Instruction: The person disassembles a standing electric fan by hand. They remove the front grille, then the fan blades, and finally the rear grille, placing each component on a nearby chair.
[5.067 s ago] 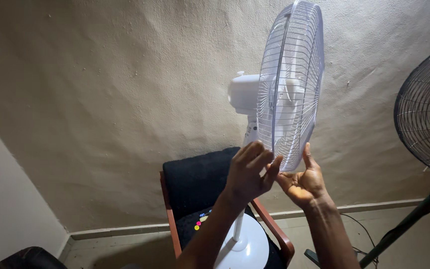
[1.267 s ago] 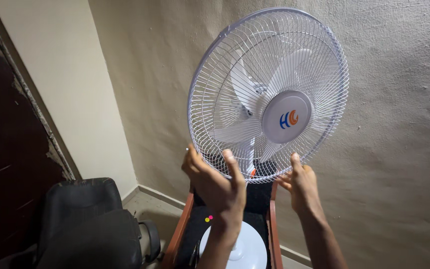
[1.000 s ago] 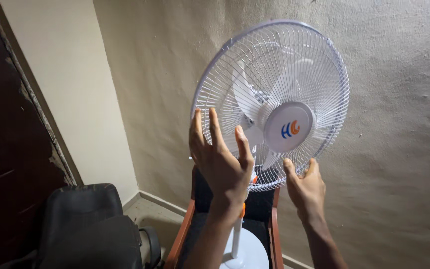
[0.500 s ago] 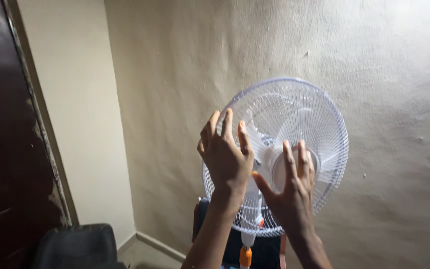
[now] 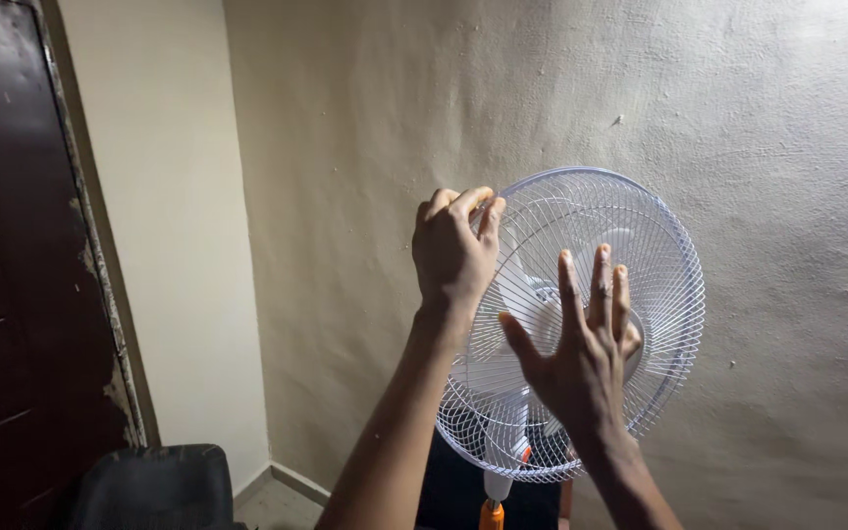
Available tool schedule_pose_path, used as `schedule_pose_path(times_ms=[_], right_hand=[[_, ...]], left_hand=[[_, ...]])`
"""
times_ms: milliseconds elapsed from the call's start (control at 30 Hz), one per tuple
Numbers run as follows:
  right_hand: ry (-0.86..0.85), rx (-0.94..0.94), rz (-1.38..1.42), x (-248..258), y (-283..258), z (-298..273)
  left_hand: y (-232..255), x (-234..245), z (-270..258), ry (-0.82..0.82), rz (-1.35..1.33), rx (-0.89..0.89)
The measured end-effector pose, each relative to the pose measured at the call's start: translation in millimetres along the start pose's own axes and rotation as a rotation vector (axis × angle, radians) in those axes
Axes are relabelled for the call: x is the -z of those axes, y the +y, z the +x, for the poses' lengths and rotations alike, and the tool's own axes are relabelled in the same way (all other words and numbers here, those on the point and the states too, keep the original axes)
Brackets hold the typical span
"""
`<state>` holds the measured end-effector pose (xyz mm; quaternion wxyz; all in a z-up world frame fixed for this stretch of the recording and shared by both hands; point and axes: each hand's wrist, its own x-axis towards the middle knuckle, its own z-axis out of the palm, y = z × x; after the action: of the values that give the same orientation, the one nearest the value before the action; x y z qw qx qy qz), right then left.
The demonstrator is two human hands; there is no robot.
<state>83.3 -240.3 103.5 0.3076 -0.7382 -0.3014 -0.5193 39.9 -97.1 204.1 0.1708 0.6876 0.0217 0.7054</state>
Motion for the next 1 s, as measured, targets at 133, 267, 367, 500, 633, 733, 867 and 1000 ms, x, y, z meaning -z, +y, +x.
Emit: schedule_pose_path(times_ms=[133,267,367,500,633,733,867,1000], right_hand=[[0.082,0.108,-0.015,-7.4,12.4,14.8],[0.125,0.161,0.020,-13.4,12.2,27.7],[0.149,0.208,0.052,-16.3,13.2,39.0],[0.163,0.241,0.052,-19.6,15.3,59.5],[0.169,0.276,0.064,-24.7,14.7,77.0],[0.181,0.291,0.076,-27.0,14.9,89.0],[0.193,0.382,0.099,-25.8,23.7,114.6],[0.059,0.453,0.157,-19.1,35.1,151.0]], left_hand=[[-17.6,-10.8,14.9,-0.226,-0.156,0.069],[-36.7,-19.5,27.2,-0.262,-0.194,-0.046],[-47.6,-27.2,38.7,-0.409,-0.192,-0.026],[-56.7,-30.7,42.3,-0.490,-0.304,-0.012],[-54.1,-27.9,41.3,-0.541,-0.297,0.009],[-54.3,-28.1,48.9,-0.580,-0.274,0.056],[-55.1,-35.7,51.4,-0.547,-0.301,-0.042],[-56.8,-40.3,55.6,-0.706,-0.263,0.039]])
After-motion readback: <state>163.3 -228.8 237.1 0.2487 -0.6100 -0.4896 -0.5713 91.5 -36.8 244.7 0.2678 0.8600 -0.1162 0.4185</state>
